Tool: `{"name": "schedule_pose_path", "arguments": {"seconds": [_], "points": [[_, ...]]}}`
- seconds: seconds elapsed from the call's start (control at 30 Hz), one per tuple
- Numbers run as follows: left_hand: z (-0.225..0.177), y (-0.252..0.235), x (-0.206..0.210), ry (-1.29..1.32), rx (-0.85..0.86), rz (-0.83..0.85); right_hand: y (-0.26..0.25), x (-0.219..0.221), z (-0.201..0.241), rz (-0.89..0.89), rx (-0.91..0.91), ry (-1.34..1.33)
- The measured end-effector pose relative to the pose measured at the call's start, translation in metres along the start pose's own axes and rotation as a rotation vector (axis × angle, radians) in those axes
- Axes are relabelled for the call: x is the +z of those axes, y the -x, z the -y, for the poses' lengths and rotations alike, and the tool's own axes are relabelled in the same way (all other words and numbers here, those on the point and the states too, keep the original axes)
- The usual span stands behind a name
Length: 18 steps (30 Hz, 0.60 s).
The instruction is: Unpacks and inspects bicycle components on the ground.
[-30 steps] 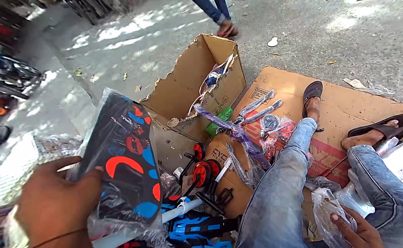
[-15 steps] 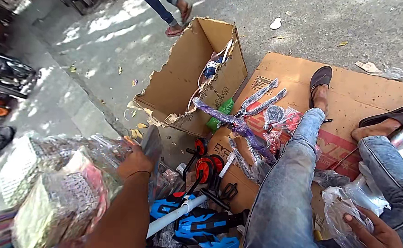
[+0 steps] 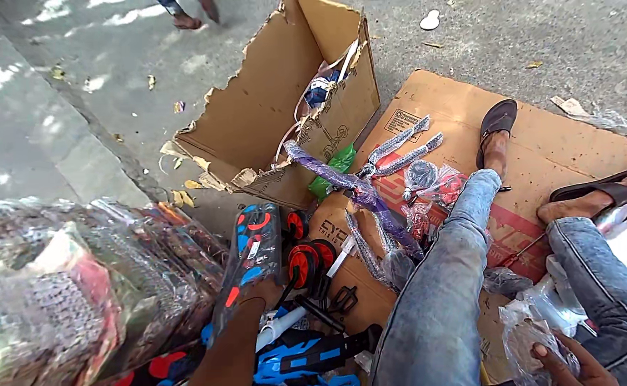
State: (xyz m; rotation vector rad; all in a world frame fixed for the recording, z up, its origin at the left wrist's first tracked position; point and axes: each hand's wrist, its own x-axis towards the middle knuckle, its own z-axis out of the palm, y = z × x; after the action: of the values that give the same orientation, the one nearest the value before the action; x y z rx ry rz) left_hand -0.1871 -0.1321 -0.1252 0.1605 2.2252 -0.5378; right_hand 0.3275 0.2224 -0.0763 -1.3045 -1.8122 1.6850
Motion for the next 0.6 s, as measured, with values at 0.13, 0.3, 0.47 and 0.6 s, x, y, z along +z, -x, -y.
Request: {"name": "schedule_pose_path", "arguments": {"seconds": [0.13, 0.3, 0.47, 0.6], "points": [[-0.047, 0.050, 0.005, 0.287, 0.180, -0.430, 0.000, -0.008, 0.001, -0.124, -0.048, -0.170], [-0.166, 0.218, 0.007, 1.107, 0.906, -0.407, -0.013, 0.022, 0.063, -0.311, -0.235, -0.452], [-0.252, 0.327, 0.020, 1.419, 1.373, 0.087, -0.010, 0.081, 0.110, -0.050, -0.512, -0.305], [-0.263, 0.324, 0.016, 1.646, 1.212, 0.093, -0.014, 0.090, 0.087, -0.013, -0.683, 0.118]]}}
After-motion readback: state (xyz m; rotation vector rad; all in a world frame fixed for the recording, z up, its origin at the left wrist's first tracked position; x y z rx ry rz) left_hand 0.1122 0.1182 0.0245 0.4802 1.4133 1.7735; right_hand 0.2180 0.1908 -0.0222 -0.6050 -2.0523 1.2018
